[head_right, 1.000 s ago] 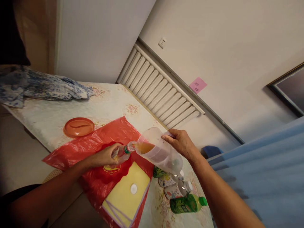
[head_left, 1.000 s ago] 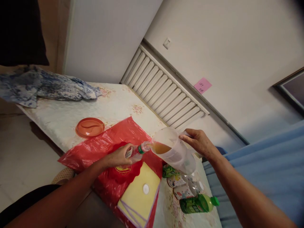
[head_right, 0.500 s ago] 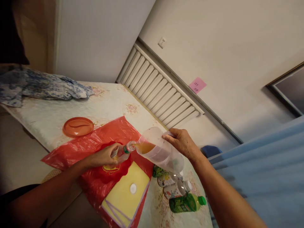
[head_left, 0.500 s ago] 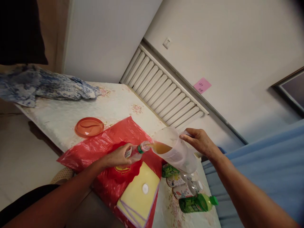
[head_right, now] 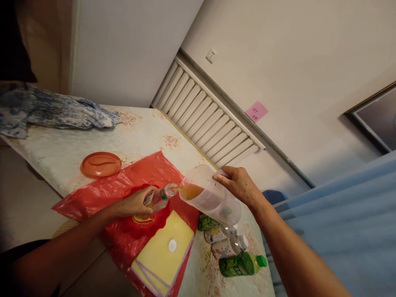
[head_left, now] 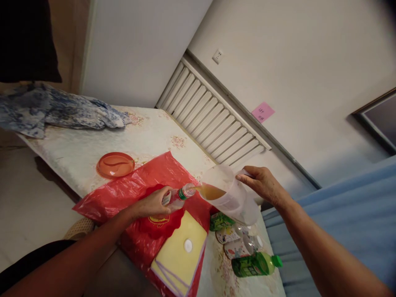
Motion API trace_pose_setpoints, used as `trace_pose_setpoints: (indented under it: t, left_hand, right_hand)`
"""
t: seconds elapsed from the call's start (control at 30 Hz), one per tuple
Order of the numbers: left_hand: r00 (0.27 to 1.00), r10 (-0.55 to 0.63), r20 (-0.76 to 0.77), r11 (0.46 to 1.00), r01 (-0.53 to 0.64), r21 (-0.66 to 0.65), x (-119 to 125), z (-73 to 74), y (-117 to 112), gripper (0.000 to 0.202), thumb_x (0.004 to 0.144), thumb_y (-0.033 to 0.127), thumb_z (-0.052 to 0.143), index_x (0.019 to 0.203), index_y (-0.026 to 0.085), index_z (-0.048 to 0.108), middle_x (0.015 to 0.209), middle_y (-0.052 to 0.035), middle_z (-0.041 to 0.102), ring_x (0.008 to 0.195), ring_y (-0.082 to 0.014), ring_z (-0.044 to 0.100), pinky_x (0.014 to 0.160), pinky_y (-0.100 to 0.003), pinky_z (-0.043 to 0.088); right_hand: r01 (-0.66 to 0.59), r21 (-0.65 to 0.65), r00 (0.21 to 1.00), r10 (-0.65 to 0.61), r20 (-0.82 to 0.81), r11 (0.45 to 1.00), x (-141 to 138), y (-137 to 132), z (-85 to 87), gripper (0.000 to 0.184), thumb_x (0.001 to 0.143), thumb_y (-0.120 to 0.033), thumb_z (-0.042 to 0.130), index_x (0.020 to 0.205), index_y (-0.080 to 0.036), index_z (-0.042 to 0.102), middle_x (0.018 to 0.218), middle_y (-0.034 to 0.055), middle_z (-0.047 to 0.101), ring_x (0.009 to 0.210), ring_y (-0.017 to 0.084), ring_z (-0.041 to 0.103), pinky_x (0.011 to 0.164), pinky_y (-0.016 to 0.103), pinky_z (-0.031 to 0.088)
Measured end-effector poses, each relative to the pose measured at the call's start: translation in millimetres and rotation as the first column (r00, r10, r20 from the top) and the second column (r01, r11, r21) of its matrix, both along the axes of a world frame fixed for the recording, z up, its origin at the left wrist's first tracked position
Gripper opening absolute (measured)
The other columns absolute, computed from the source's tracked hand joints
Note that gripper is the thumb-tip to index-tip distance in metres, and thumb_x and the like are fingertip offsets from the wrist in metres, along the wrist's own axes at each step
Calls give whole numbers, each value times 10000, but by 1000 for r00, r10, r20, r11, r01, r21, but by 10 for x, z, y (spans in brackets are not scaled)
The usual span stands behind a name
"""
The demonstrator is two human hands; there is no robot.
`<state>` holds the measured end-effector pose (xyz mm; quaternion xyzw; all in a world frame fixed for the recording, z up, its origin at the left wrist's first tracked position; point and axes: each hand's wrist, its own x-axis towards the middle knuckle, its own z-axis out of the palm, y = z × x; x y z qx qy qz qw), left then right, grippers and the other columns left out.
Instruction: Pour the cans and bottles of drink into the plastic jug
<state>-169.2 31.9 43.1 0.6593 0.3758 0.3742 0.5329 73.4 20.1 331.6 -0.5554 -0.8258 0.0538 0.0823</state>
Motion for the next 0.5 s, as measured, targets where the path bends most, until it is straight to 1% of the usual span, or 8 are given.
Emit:
trace_pose_setpoints:
  t: [0.1,0.2,0.33,0.5]
  left_hand:
    - [1000,4,8,1000,-4,3,4,-4,1,461,622,368,675,1020,210,506,848,20,525,750,-156,496,629,-245,384]
    - [1000,9,8,1000,-9,11,2,-1,-1,449,617,347,673,1010,210,505,856,17,530,758,-157,497,639,-246,390]
    - [1000,0,6,1000,0,14,-3,4,-8,450,629,356,682,1010,203,498,841,21,514,740,-150,483,629,-245,384]
    - [1000,-3,19,1000,3,11,2,-30,5,465,624,341,685,1027,205,496,832,28,507,732,-147,481,616,-242,377]
  right_hand:
    - [-1,5,1000,1,5,1000,7,5,5,501,816,-628,566,590,-197,451,569,-32,375,560,110,331,470,236,277]
    - [0,2,1000,0,16,1000,11,13,9,503,814,-638,562,594,-198,453,570,-35,377,558,111,333,478,241,279]
    - [-15,10,1000,15,26,1000,10,15,20,501,823,-627,561,590,-199,445,568,-34,383,556,111,335,481,243,277]
    - [-17,1,999,17,30,1000,-7,1,36,494,829,-624,559,598,-197,467,565,-34,401,554,111,347,479,240,290]
